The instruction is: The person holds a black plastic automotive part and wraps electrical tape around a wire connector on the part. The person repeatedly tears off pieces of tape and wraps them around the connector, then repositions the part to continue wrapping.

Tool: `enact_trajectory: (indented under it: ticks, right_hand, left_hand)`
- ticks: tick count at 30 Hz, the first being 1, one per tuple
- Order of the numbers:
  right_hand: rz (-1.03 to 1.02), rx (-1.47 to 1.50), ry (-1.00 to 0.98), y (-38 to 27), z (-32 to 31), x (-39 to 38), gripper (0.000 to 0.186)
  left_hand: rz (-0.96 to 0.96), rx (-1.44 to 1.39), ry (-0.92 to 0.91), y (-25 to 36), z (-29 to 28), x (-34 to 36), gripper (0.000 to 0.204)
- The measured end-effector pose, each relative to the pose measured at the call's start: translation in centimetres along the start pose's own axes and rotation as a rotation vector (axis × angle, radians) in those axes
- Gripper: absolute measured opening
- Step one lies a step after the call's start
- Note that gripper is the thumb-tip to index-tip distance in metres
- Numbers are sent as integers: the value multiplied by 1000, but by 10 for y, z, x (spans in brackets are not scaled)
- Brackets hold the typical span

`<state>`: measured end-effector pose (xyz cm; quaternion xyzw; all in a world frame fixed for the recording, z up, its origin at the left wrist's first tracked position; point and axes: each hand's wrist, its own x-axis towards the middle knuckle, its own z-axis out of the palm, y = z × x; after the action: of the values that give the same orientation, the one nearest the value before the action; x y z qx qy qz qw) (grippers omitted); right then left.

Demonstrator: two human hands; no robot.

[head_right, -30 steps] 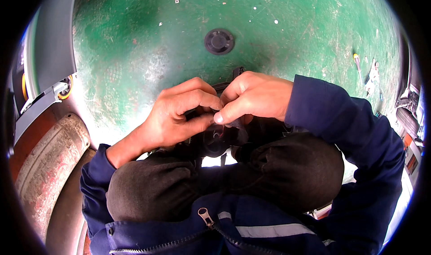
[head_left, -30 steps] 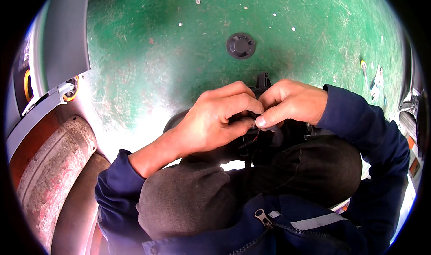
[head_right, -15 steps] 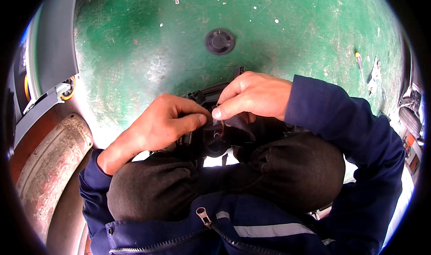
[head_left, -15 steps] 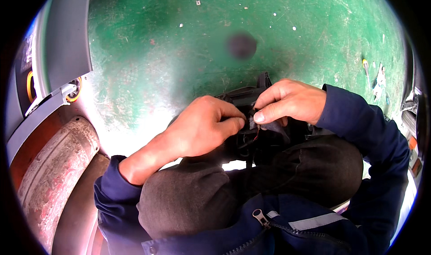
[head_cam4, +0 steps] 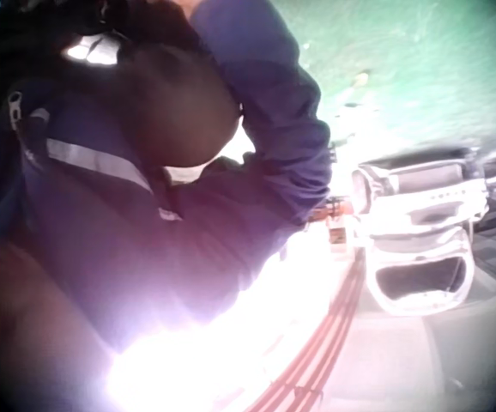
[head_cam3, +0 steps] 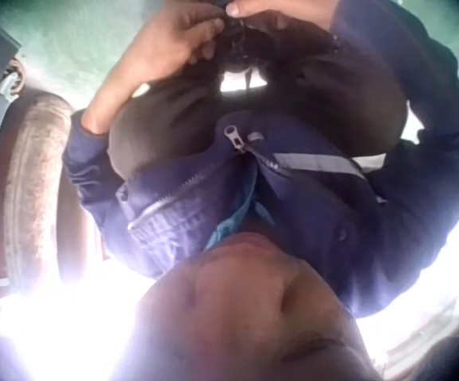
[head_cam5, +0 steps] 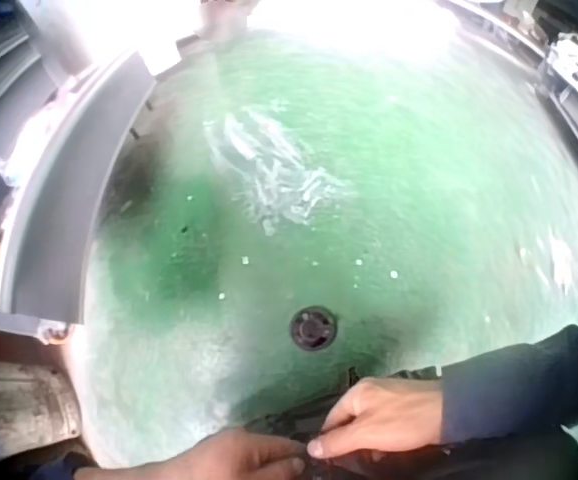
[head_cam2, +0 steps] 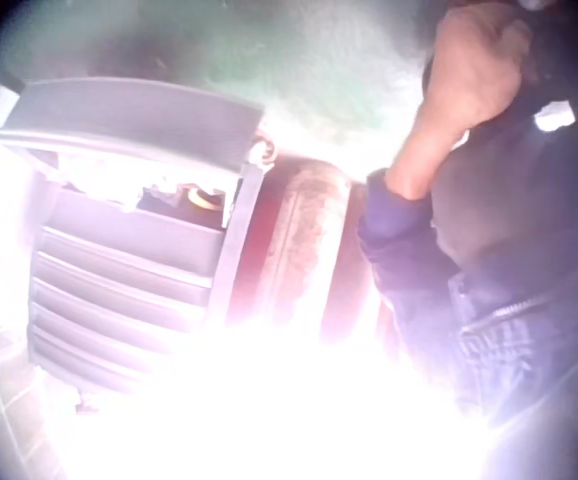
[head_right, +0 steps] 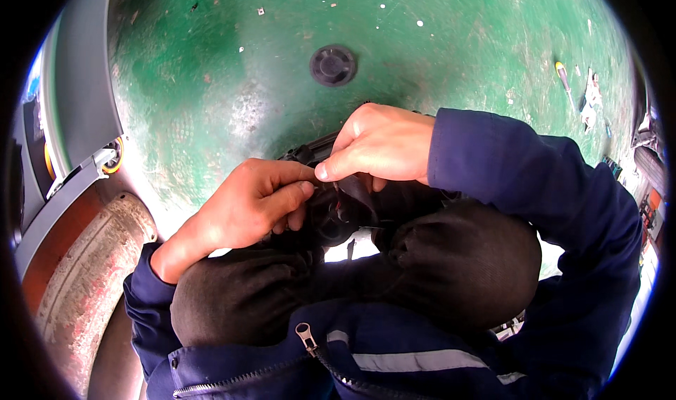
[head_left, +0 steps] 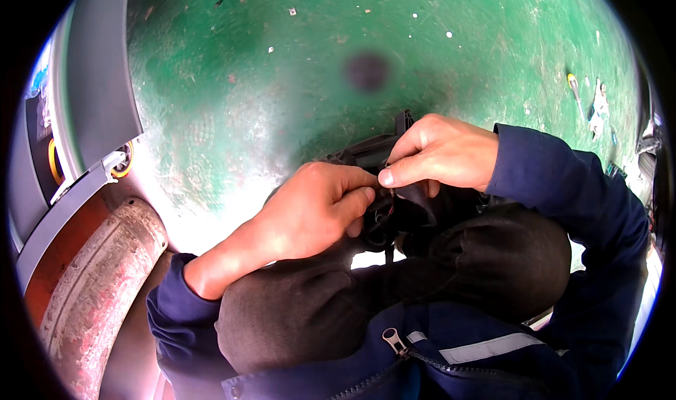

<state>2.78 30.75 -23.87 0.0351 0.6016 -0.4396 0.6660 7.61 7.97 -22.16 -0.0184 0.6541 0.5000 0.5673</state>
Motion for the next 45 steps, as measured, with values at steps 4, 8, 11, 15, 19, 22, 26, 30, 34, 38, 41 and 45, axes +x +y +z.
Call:
enact_trajectory:
  ticks: [4,8,11,15,19,22,26,30,34,38,41,45]
  right_hand:
    - [38,16,26,-5,2,-2,32]
    - [23,66,-7,3,1,4,32]
    - [13,96,-8,4,0,3,34]
    - [6,107,-13,1,2,1,33]
    - [-7,103,-44,2,1,2,33]
    - [-47,-1,-16,1,1,2,34]
    - [-35,63,-38,2,0,5,34]
    - [-63,84,-32,4,-1,3,35]
    - [-16,16,-72,1,-9,-2,25]
    - [-8,-88,-40,-4,-9,-6,23]
    - [-16,-107,-11,-5,-9,-8,23]
    - [-19,-160,11,-6,-9,-10,23]
  left_hand:
    - [33,33,2,2,2,1,21]
    - [0,10,23,3,4,4,19]
    - [118,49,93,-9,7,9,12]
    - [135,-10,165,-18,8,13,12]
    - [120,-15,237,-20,10,19,28]
    - [285,249,358,-11,9,19,38]
    - [556,318,386,-26,13,26,43]
    - [346,7,289,-30,15,28,38]
    - [295,-7,220,-21,11,24,31]
    - [325,-109,134,-30,4,26,27]
    - [312,-217,58,-29,-2,24,26]
    - [393,-37,-17,-23,-10,22,35]
